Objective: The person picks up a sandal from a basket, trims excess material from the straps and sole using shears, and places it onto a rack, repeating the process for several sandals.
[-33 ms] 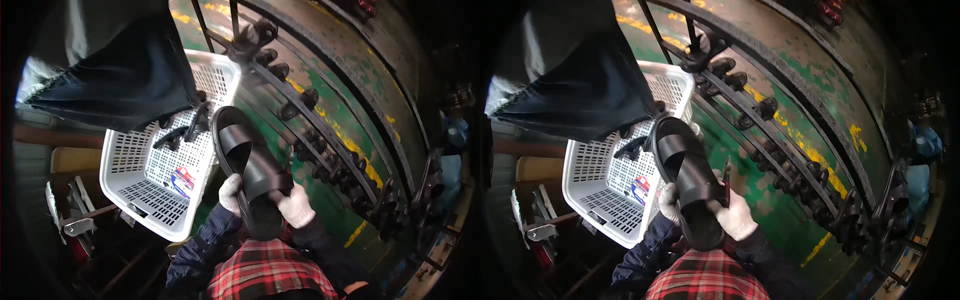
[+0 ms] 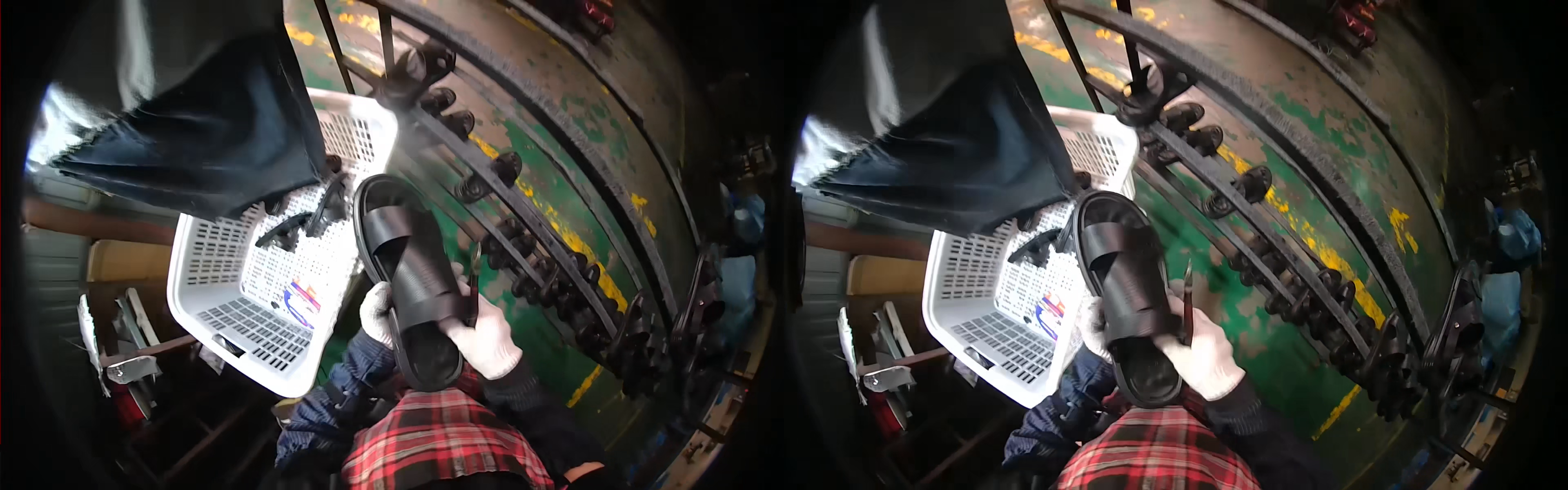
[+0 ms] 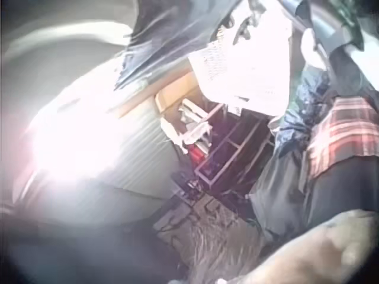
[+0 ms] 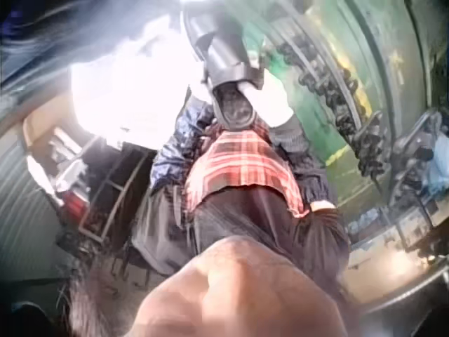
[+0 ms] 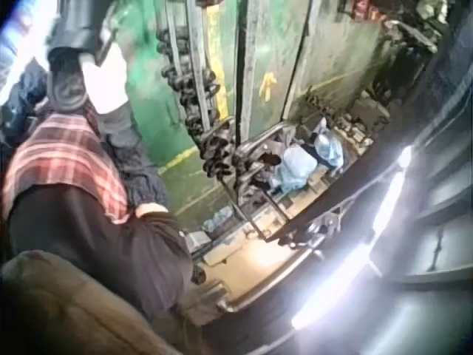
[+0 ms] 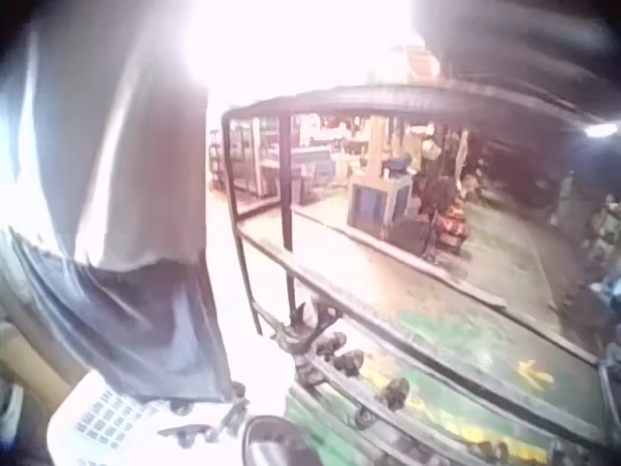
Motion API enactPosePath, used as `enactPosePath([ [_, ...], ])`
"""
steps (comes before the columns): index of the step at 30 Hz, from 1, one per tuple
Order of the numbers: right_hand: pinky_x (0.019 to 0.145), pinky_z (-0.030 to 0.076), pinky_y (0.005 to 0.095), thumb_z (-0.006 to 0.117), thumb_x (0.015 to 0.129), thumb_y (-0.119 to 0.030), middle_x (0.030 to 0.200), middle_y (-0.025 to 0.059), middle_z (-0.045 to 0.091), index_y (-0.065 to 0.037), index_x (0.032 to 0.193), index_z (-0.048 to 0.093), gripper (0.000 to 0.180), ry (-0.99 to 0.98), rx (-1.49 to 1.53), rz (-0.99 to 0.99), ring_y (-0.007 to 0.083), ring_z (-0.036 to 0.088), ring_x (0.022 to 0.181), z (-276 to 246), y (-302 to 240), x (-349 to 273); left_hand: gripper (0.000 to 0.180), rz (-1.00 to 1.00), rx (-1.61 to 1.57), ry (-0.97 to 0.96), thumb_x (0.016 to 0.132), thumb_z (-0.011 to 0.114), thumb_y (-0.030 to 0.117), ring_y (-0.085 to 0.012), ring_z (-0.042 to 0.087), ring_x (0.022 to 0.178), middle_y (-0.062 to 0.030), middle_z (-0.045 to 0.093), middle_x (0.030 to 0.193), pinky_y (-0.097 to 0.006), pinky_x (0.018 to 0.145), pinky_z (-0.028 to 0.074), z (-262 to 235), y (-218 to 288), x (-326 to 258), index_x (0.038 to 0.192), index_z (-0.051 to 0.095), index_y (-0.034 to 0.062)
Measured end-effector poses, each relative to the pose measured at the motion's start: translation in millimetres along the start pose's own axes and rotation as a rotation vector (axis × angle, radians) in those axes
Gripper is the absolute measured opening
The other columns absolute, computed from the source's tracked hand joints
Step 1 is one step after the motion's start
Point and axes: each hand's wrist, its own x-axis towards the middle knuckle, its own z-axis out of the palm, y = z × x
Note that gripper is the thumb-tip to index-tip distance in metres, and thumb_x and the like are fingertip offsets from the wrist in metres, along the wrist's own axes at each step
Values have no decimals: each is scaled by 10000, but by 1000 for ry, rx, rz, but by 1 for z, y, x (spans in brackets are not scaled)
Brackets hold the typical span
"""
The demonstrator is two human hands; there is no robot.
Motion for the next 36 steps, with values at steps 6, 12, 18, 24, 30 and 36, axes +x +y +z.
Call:
enactPosePath([
  [6, 878, 526, 322, 702, 696, 81, 1182, 148, 616, 74, 1314, 491, 653, 272, -108, -460, 232, 643, 1004, -41, -60, -24, 771, -158, 32, 49, 827, 639, 318, -375, 468, 1327, -246, 451, 1445, -517, 1131, 375, -7, -4, 22, 1456, 350, -20],
  [12, 1011, 471, 388, 577, 735, 163, 1209, 178, 600, 51, 1162, 502, 448, 167, -94, -725, 281, 595, 1200, -46, -63, -10, 757, -33, 544, 173, 842, 601, 348, -425, 481, 1284, -269, 436, 1439, -517, 1097, 404, -27, 30, 37, 1434, 355, -54],
  [18, 1142, 329, 413, 635, 896, 4, 1282, 191, 559, 87, 1316, 496, 451, 64, 193, -639, 295, 508, 1294, -55, -79, -58, 884, -128, 426, -814, 867, 403, 672, -304, 528, 1243, -190, 468, 1399, -478, 1034, 477, 117, 1, 76, 1408, 364, -26],
  [24, 1157, 272, 350, 636, 861, 30, 1462, 174, 462, 49, 1474, 345, 679, 262, 407, -520, 223, 401, 1385, -83, -102, -49, 745, 116, 766, -195, 921, 439, 561, -278, 542, 1237, -180, 517, 1366, -438, 1051, 465, 102, 21, 77, 1404, 417, -5],
  [30, 940, 459, 275, 488, 870, 55, 1255, 121, 624, 61, 1356, 516, 487, 481, 742, -515, 156, 600, 1091, -87, -234, 28, 577, 469, 695, -242, 1033, 435, 397, -313, 540, 1209, -209, 482, 1395, -434, 1051, 449, 255, 65, 126, 1448, 369, 2],
  [36, 818, 552, 340, 567, 854, -59, 1056, 137, 689, 24, 1146, 639, 312, 1167, -1067, -880, 233, 676, 951, -172, -385, 148, 832, 249, 796, -496, 909, 425, 728, -383, 539, 1195, -212, 510, 1356, -569, 1028, 425, 322, 107, 179, 1444, 396, 92],
])
